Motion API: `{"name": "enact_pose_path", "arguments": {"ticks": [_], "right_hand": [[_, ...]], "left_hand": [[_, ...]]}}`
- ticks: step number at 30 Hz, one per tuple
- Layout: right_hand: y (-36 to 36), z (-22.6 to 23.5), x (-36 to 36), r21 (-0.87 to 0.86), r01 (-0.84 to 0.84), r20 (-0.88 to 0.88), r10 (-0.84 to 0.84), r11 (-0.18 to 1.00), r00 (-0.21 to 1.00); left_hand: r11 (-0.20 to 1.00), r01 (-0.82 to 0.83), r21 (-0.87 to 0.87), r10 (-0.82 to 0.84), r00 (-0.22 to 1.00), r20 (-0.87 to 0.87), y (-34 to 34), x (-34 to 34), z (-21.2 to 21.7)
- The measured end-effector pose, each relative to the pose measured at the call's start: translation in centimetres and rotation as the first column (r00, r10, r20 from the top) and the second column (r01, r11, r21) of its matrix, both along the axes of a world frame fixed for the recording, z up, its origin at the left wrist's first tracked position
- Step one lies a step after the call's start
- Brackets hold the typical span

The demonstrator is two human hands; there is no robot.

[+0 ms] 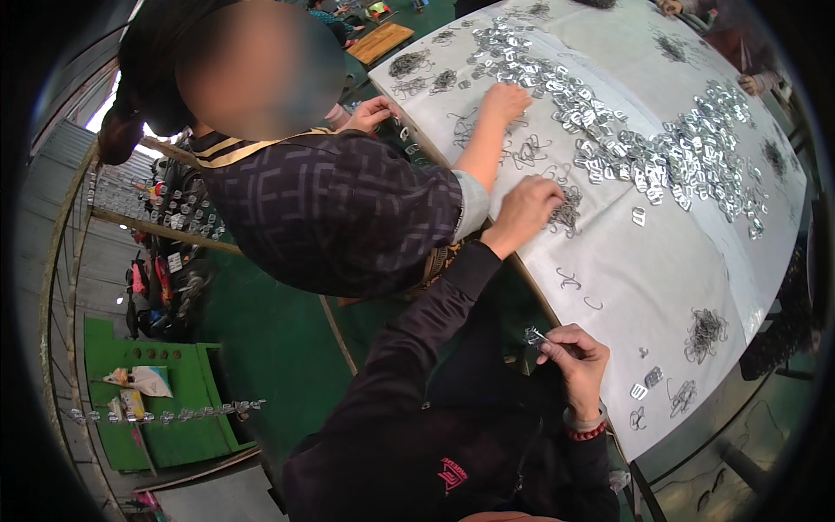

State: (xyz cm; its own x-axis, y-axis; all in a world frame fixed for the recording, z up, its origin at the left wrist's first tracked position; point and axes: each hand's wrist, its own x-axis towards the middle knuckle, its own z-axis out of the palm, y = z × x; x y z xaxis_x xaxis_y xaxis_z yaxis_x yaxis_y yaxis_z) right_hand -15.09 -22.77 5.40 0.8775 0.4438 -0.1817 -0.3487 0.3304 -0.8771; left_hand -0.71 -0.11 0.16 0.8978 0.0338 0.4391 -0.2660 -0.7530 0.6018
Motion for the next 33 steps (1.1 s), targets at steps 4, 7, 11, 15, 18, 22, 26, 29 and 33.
{"name": "enact_pose_path", "arguments": {"ticks": [4,7,11,15,18,22,26,29,33], "right_hand": [[0.2,-0.1,-0.3,-0.021,-0.003,0.003,0.003,1.000,1.000],[0.6,-0.3,-0.4,-0.033,0.004,0.001,-0.004,0.999,1.000],[0.7,-0.4,-0.7,-0.085,0.023,0.000,-0.023,0.996,1.000],[0.7,-0.3,-0.7,-0.113,0.034,0.010,-0.033,0.993,0.999],[0.9,0.0,-0.4,-0.131,0.055,0.045,-0.049,0.990,0.998],[0.8,0.3,-0.2,-0.162,0.052,0.028,-0.048,0.985,0.998],[1.2,0.6,-0.1,-0.114,0.130,0.068,-0.122,0.985,0.990],[1.5,1.2,-0.2,-0.124,0.201,0.108,-0.188,0.972,0.976],[1.7,1.8,-0.3,-0.072,0.262,0.086,-0.256,0.962,0.963]], "left_hand": [[0.968,-0.128,-0.217,0.100,0.986,-0.134,1.8,0.9,-0.4],[0.759,-0.293,-0.582,-0.014,0.885,-0.465,3.2,1.0,-1.5],[0.746,-0.283,-0.603,-0.007,0.902,-0.433,3.6,-0.2,-2.3],[0.795,-0.213,-0.568,0.015,0.943,-0.332,2.2,-2.6,0.2],[0.811,-0.094,-0.577,-0.086,0.957,-0.277,0.2,-6.6,3.9],[0.808,0.028,-0.588,-0.233,0.932,-0.277,-2.5,-13.5,8.2],[0.844,0.235,-0.482,-0.323,0.940,-0.106,-3.6,-16.8,9.8],[0.846,0.205,-0.492,-0.286,0.954,-0.095,-4.3,-17.3,9.5],[0.880,0.155,-0.449,-0.189,0.981,-0.032,-4.8,-17.6,8.7]]}}
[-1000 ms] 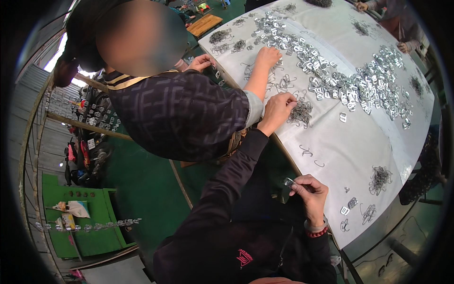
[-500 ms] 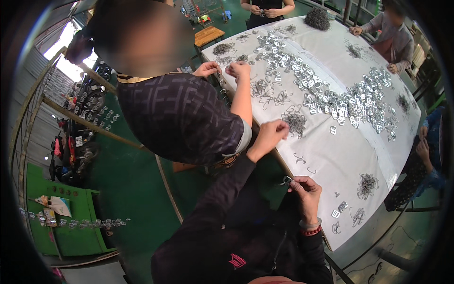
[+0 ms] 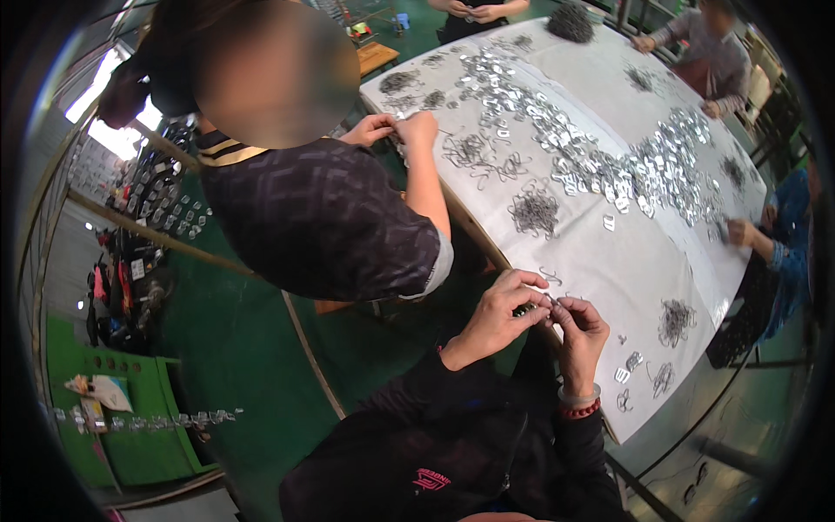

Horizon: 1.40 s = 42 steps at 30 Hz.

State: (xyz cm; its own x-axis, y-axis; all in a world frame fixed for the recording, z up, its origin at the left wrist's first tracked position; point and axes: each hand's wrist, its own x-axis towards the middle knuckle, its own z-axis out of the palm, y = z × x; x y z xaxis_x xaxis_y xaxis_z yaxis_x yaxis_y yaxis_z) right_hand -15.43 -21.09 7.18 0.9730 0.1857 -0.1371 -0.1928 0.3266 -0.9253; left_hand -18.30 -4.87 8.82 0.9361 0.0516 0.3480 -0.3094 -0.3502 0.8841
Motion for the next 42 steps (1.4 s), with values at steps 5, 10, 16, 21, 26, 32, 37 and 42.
{"name": "enact_pose_path", "arguments": {"ticks": [5,10,16,21,26,32,37,42], "right_hand": [[-0.3,-0.3,-0.2,-0.008,0.057,0.022,-0.057,0.998,0.998],[0.3,-0.3,0.0,-0.022,0.036,0.149,-0.032,0.999,0.988],[-3.0,0.0,4.0,-0.096,-0.274,0.159,0.286,0.957,0.945],[-7.1,-2.5,17.2,-0.250,-0.013,0.138,0.049,0.968,0.989],[-5.5,-8.9,25.8,-0.612,0.032,0.010,-0.033,0.791,0.999],[-6.0,-11.4,24.7,-0.697,0.230,0.282,-0.036,0.679,0.959],[-6.7,-7.3,19.9,-0.576,-0.090,0.263,0.289,0.812,0.920],[-3.0,1.5,14.4,-0.385,-0.380,0.393,0.522,0.841,0.757]], "left_hand": [[0.999,-0.046,-0.028,0.045,0.999,-0.022,-0.7,0.1,-0.5],[0.995,-0.090,-0.039,0.091,0.996,0.024,-1.5,0.6,-0.7],[0.988,0.090,-0.126,-0.083,0.995,0.057,-0.8,1.0,-1.4],[0.993,0.086,-0.082,-0.079,0.994,0.081,-0.1,1.0,-1.5],[0.996,0.047,-0.078,-0.043,0.998,0.055,0.1,1.2,-1.9],[0.930,0.120,-0.346,-0.159,0.984,-0.085,0.9,1.2,-1.9],[0.961,0.003,-0.277,-0.038,0.992,-0.124,1.3,2.1,-2.4],[0.907,0.023,-0.420,-0.033,0.999,-0.015,0.7,4.4,-1.7]]}}
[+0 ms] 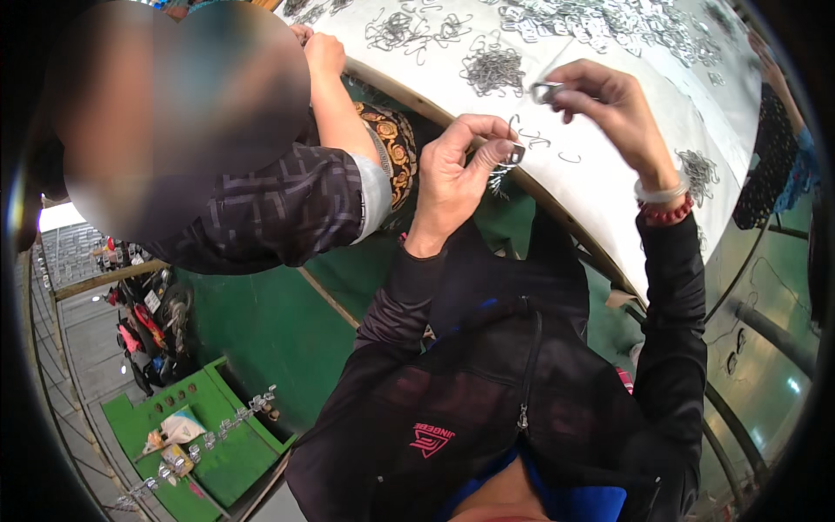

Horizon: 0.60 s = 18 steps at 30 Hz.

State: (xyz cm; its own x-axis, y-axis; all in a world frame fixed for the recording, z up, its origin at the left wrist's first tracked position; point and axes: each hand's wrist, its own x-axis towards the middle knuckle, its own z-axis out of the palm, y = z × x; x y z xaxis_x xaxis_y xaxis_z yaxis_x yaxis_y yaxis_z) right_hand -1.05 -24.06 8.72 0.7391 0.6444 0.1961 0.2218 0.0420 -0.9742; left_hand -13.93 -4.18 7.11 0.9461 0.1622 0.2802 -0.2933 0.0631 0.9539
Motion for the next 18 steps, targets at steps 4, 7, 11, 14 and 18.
{"name": "enact_pose_path", "arguments": {"ticks": [4,7,11,14,18], "right_hand": [[2.5,4.3,-5.5,0.050,0.117,0.032,-0.118,0.992,0.992],[3.2,5.1,-7.9,0.128,0.206,-0.022,-0.205,0.970,0.978],[4.1,3.9,-8.9,0.294,0.322,-0.226,-0.262,0.900,0.938],[4.0,3.1,-8.6,0.306,0.320,-0.284,-0.234,0.897,0.930],[4.1,2.3,-8.4,0.306,0.318,-0.374,-0.193,0.897,0.907]], "left_hand": [[0.994,-0.045,0.099,0.035,0.995,0.098,-0.3,-0.3,1.6],[0.995,-0.053,0.085,0.045,0.994,0.096,-0.5,-0.6,2.0],[0.997,-0.042,0.064,0.039,0.998,0.045,-0.9,-0.9,1.3],[0.991,-0.063,0.121,0.058,0.997,0.046,-1.0,-0.6,0.6],[0.988,-0.077,0.133,0.077,0.997,0.010,-0.9,-0.8,-0.1]]}}
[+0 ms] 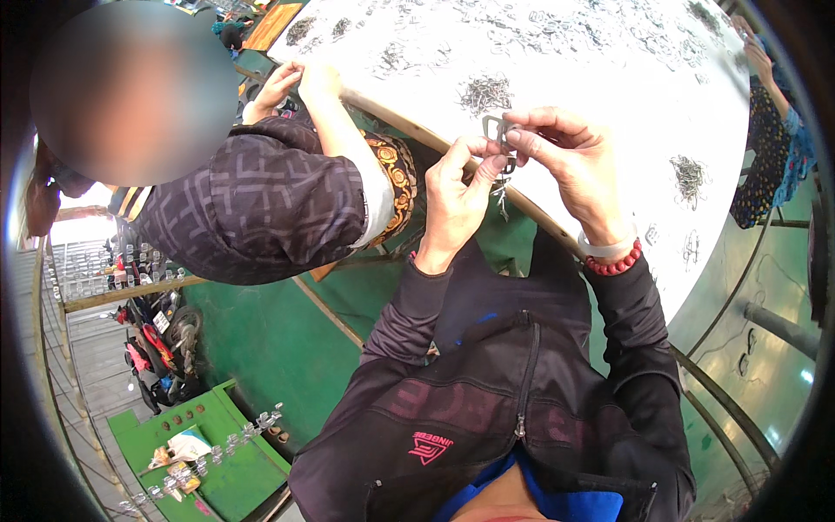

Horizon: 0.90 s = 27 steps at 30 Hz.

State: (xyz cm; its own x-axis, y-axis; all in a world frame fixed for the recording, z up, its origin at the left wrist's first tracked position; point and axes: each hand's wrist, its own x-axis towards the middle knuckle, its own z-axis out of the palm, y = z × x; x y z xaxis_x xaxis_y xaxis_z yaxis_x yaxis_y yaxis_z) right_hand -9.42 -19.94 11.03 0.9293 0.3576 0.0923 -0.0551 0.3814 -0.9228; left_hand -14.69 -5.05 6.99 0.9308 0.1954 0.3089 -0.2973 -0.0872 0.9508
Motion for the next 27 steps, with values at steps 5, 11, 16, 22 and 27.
{"name": "enact_pose_path", "arguments": {"ticks": [5,11,16,22,27], "right_hand": [[-0.2,-0.7,-0.8,-0.080,0.075,0.068,-0.070,0.994,0.995],[-1.5,-2.2,-3.6,-0.095,0.140,-0.021,-0.143,0.986,0.990],[-2.4,-4.0,-5.7,-0.007,0.121,-0.125,-0.121,0.993,0.985],[-3.1,-4.5,-5.9,0.001,0.055,-0.145,-0.055,0.998,0.988],[-3.0,-4.6,-5.4,0.032,0.044,-0.151,-0.039,0.998,0.988]], "left_hand": [[1.000,0.015,-0.016,-0.016,0.999,-0.049,-0.1,-0.2,-0.3],[0.985,0.079,0.151,-0.082,0.997,0.014,-0.2,-2.0,-1.7],[0.973,-0.044,0.225,0.083,0.983,-0.166,2.3,0.8,-4.9],[0.547,-0.138,0.826,0.041,0.990,0.139,4.4,11.1,-7.7],[0.117,-0.109,0.987,-0.050,0.992,0.115,4.2,14.0,-7.2]]}}
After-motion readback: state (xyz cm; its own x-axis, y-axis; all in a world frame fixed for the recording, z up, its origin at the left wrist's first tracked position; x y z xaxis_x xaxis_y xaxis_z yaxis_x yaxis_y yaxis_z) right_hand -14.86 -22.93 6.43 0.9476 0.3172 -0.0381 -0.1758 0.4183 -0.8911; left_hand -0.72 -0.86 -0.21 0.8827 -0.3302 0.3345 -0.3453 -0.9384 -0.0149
